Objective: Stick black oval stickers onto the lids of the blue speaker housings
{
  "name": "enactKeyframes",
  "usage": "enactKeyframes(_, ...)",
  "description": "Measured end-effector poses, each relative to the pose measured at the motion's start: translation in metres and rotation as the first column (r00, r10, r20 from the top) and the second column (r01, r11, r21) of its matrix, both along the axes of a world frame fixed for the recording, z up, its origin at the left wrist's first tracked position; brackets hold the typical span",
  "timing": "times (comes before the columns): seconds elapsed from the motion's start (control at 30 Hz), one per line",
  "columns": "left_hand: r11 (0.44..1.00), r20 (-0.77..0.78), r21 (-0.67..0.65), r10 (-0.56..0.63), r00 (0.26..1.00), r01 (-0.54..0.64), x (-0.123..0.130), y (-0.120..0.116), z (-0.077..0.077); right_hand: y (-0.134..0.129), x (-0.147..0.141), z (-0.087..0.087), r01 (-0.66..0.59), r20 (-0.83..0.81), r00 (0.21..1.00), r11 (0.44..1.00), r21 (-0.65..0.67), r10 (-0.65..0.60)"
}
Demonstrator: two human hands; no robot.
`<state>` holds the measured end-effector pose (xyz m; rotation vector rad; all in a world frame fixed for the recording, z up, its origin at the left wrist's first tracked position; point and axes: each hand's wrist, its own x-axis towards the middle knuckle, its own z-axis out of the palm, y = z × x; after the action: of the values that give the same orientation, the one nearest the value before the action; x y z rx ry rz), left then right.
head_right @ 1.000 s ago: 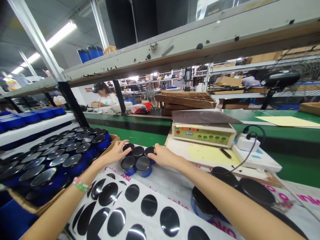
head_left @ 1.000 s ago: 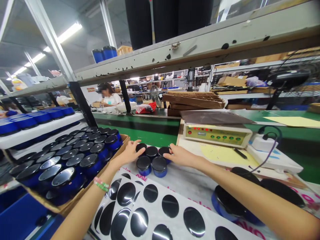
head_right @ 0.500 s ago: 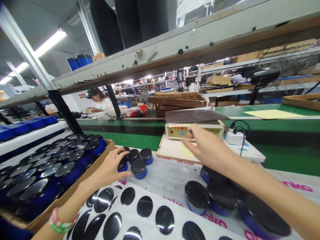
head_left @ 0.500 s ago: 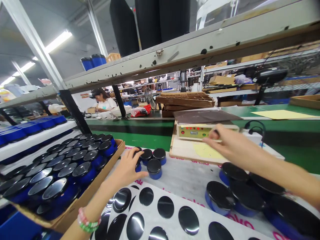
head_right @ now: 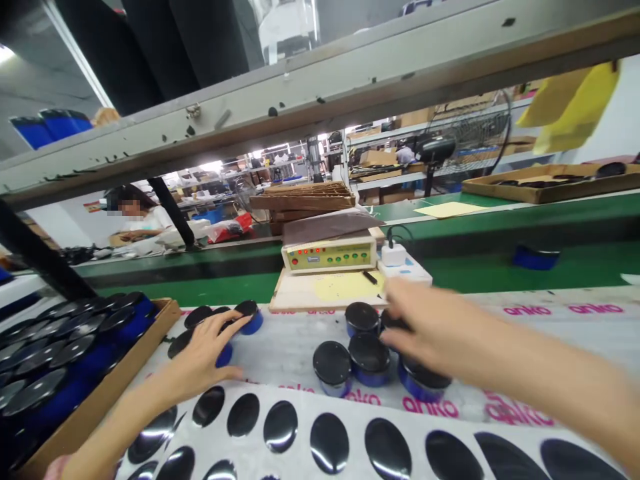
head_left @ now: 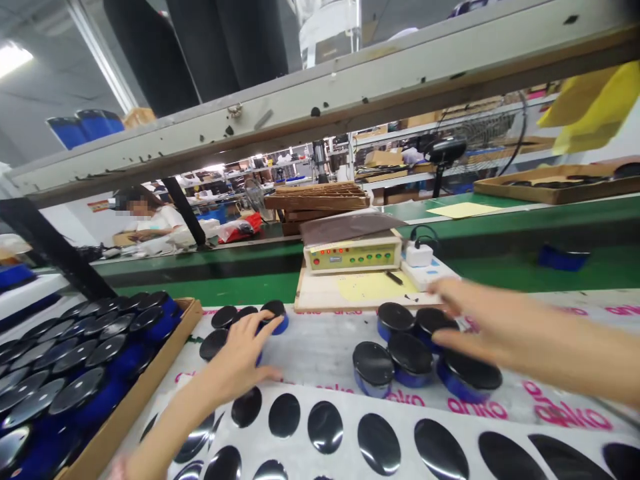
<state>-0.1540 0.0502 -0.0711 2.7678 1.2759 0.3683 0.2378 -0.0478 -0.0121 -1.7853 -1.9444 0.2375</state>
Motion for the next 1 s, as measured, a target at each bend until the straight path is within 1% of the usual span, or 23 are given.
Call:
enactKeyframes(0.03,0.997,0.056,-0.054,-0.052,0.997,0.055,0.023,-0.006,0.001,0.001,-0.018,-0.009,-0.100,0.054,0.993,0.984,-0.148,0.109)
enactKeyframes(0.07,0.980,0.129,-0.137,-0.125,0.984,0.143,0.049,-0.012,0.000,0.002,-0.034,-0.017,-0.160,0.102,0.977,0.959,-0.233,0.188)
enactKeyframes(0.1,0.947,0.196,-0.227,-0.184,0.963,0.227,0.073,-0.018,-0.001,0.004,-0.046,-0.024,-0.203,0.152,0.954,0.932,-0.300,0.257)
enactKeyframes(0.13,0.907,0.250,-0.308,-0.214,0.944,0.287,0.096,-0.022,-0.004,0.004,-0.055,-0.030,-0.220,0.192,0.937,0.921,-0.322,0.291)
enactKeyframes(0.2,0.841,0.368,-0.418,-0.190,0.910,0.344,0.130,-0.027,-0.014,0.004,-0.061,-0.038,-0.221,0.245,0.921,0.926,-0.306,0.301)
enactKeyframes(0.23,0.825,0.419,-0.444,-0.155,0.895,0.351,0.140,-0.027,-0.019,0.003,-0.060,-0.040,-0.228,0.243,0.922,0.929,-0.292,0.302)
enactKeyframes(0.27,0.822,0.464,-0.453,-0.112,0.879,0.344,0.146,-0.025,-0.024,0.002,-0.057,-0.040,-0.246,0.219,0.924,0.928,-0.281,0.312)
enactKeyframes(0.37,0.857,0.540,-0.435,0.002,0.841,0.277,0.146,-0.020,-0.036,-0.001,-0.048,-0.038,-0.332,0.089,0.925,0.901,-0.280,0.369)
enactKeyframes(0.43,0.867,0.566,-0.431,0.043,0.823,0.251,0.141,-0.017,-0.040,-0.001,-0.046,-0.037,-0.348,0.020,0.929,0.889,-0.298,0.370)
enactKeyframes(0.47,0.864,0.572,-0.434,0.045,0.819,0.256,0.140,-0.017,-0.042,-0.001,-0.047,-0.037,-0.343,0.010,0.932,0.891,-0.298,0.362)
enactKeyframes(0.57,0.829,0.575,-0.461,0.007,0.818,0.317,0.139,-0.021,-0.043,-0.003,-0.053,-0.042,-0.338,0.062,0.928,0.900,-0.274,0.367)
enactKeyframes(0.67,0.776,0.585,-0.495,-0.036,0.810,0.392,0.140,-0.025,-0.044,-0.006,-0.054,-0.045,-0.364,0.086,0.913,0.890,-0.274,0.400)
enactKeyframes(0.7,0.763,0.588,-0.502,-0.045,0.808,0.408,0.140,-0.026,-0.044,-0.005,-0.052,-0.044,-0.357,0.075,0.917,0.891,-0.279,0.391)
enactKeyframes(0.73,0.756,0.589,-0.505,-0.051,0.807,0.417,0.140,-0.027,-0.044,-0.003,-0.049,-0.042,-0.328,0.075,0.931,0.907,-0.264,0.358)
enactKeyframes(0.83,0.742,0.578,-0.517,-0.065,0.813,0.427,0.137,-0.026,-0.046,0.014,-0.040,-0.037,-0.162,0.140,0.974,0.979,-0.127,0.180)
enactKeyframes(0.9,0.709,0.599,-0.538,-0.057,0.798,0.455,0.135,-0.025,-0.048,0.033,-0.037,-0.038,-0.094,0.177,0.979,0.994,-0.060,0.103)
enactKeyframes(0.97,0.674,0.646,-0.552,-0.027,0.763,0.491,0.135,-0.025,-0.052,0.051,-0.037,-0.041,-0.104,0.177,0.977,0.991,-0.088,0.118)
enactKeyframes(1.0,0.677,0.674,-0.540,-0.007,0.738,0.500,0.136,-0.025,-0.053,0.058,-0.037,-0.043,-0.121,0.169,0.976,0.987,-0.107,0.138)
